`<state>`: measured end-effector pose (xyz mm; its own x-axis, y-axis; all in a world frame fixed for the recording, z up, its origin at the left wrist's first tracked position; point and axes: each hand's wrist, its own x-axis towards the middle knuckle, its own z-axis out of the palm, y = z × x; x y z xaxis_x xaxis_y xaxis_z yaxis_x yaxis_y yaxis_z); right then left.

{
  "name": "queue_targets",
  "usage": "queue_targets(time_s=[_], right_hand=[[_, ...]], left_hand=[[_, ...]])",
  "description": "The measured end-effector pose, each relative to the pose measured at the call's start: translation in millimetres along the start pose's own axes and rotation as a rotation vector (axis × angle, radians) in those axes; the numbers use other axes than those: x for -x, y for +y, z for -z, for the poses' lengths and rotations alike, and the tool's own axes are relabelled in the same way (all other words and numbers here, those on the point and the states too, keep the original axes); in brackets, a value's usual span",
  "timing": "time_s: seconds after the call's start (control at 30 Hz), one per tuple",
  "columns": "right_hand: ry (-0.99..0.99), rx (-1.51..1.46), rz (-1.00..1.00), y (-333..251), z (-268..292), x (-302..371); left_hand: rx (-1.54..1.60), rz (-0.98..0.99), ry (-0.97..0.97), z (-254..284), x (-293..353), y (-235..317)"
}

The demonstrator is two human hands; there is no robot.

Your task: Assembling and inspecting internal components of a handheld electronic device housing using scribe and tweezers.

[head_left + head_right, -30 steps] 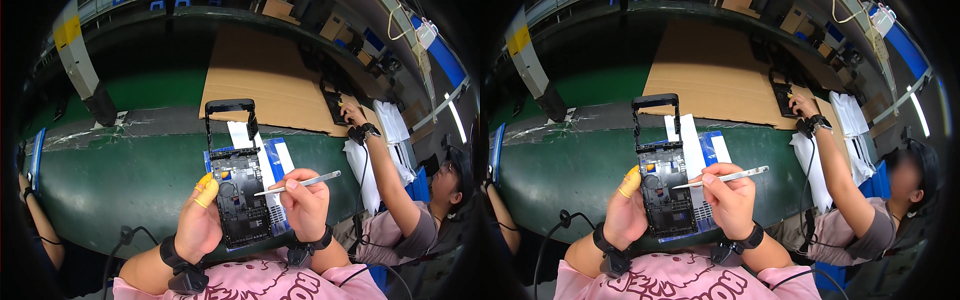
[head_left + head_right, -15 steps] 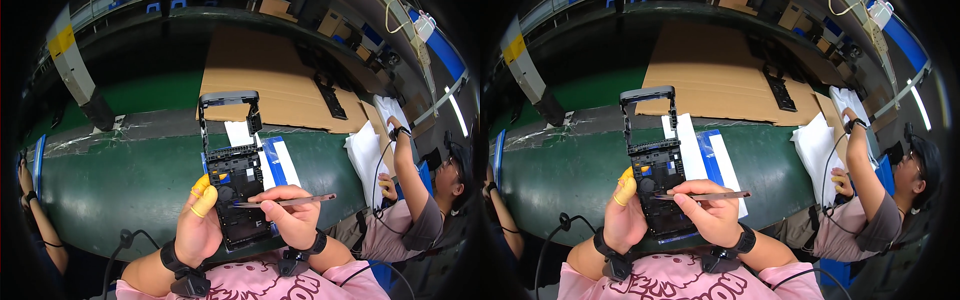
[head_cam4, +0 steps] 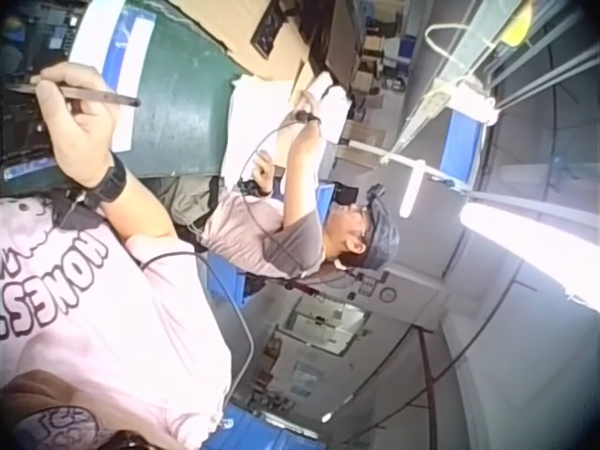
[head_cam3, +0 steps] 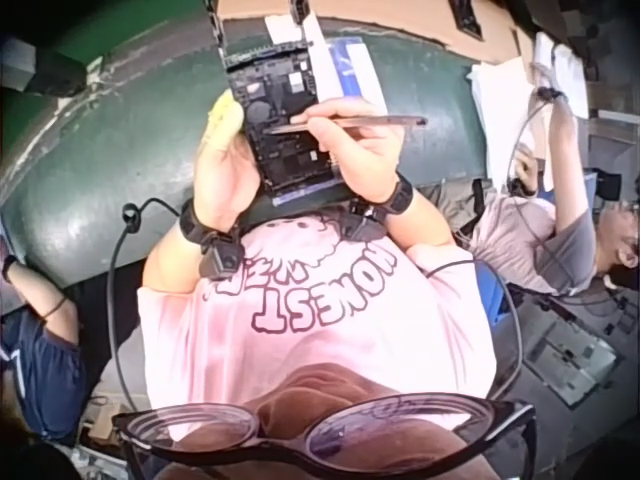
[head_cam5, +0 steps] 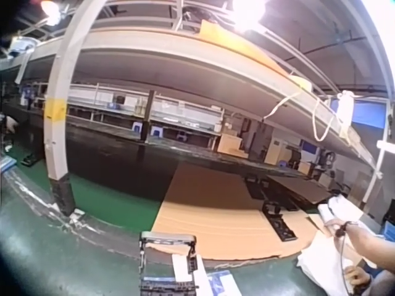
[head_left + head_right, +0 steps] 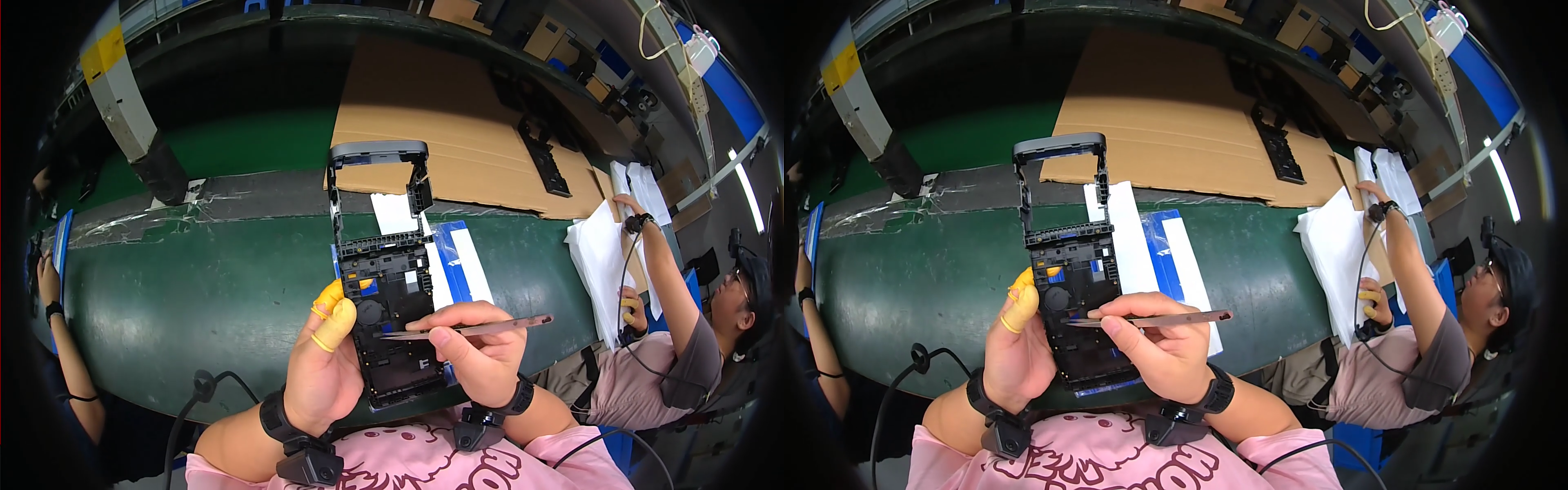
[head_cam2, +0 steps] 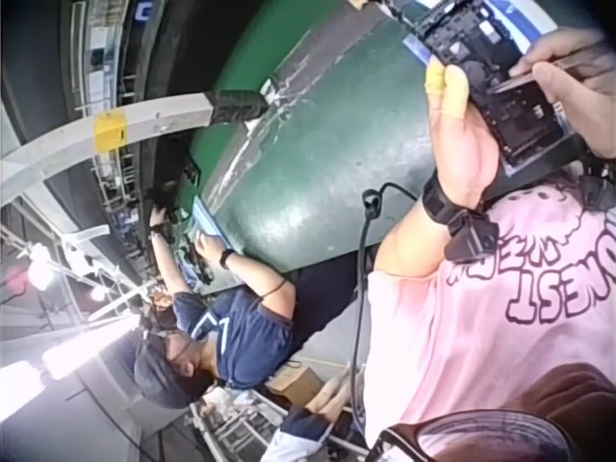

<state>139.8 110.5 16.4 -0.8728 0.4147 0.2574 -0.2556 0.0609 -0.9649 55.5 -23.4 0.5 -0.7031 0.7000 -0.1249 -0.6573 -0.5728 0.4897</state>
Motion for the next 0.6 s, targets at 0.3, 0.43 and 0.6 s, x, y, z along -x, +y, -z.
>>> queue_targets(time_s=[0.3, 0.43, 0.6], right_hand=[[-0.001, 0.006, -0.060, 1.5, 2.5, 0.4], [-0.013, -0.263, -0.179, 8.2, 5.2, -3.0], [-0.003, -0.277, -0.161, 7.4, 5.1, -3.0]], left_hand=[[-0.004, 0.006, 0.007, 3.9, -0.3, -1.9], [0.000, 0.008, 0.006, 3.3, 0.4, -1.7], [-0.001, 0.026, 0.044, 2.2, 0.3, -1.0]])
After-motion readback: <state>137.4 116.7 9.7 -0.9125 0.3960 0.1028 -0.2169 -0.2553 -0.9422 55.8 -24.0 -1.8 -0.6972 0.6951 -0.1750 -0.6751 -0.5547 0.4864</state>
